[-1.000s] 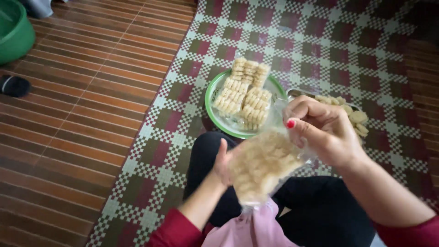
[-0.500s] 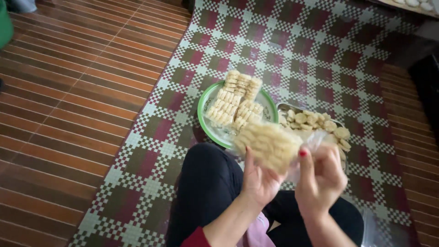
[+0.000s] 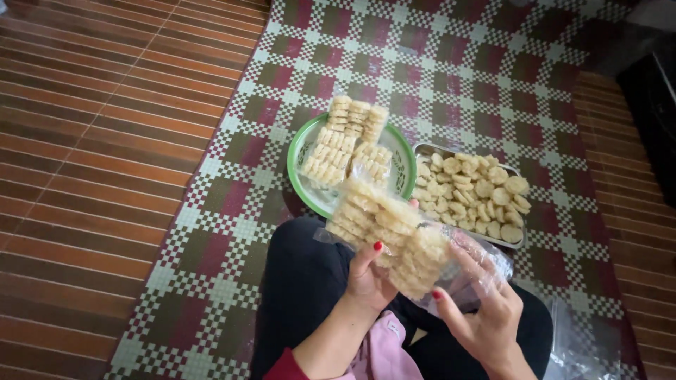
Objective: Pack crackers from a metal tray into a plastic bag and arrange them neatly.
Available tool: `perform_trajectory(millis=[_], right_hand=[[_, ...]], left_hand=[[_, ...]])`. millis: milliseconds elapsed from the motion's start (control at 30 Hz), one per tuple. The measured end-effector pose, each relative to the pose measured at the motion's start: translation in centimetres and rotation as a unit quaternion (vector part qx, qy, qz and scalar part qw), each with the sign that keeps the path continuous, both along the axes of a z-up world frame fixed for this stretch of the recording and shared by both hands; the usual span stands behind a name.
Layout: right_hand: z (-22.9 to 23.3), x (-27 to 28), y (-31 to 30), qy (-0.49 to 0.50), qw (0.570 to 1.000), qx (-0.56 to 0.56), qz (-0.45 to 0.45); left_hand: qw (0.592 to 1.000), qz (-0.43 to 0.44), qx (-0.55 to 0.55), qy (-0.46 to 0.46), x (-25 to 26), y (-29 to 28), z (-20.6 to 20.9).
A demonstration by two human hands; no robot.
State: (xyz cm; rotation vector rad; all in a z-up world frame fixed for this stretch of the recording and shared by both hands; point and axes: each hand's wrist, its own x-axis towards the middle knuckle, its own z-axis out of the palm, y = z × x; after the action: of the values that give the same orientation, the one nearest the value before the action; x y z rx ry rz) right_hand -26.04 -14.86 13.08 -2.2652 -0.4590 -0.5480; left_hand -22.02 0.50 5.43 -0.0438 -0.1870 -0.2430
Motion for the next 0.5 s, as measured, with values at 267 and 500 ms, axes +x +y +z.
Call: perform_trajectory(millis=[267, 500], right_hand=[[-0.3, 0.8, -1.4, 0.070, 0.996, -0.015, 0.052], [-0.4, 0.5, -1.0, 0.048, 0.996, -0.053, 0.050]], left_hand=[[0.995, -0.037, 0.076, -0.048, 0.5, 0.0, 0.2], [0.997, -0.070, 0.014, -0.014, 1.5, -0.7, -1.4]])
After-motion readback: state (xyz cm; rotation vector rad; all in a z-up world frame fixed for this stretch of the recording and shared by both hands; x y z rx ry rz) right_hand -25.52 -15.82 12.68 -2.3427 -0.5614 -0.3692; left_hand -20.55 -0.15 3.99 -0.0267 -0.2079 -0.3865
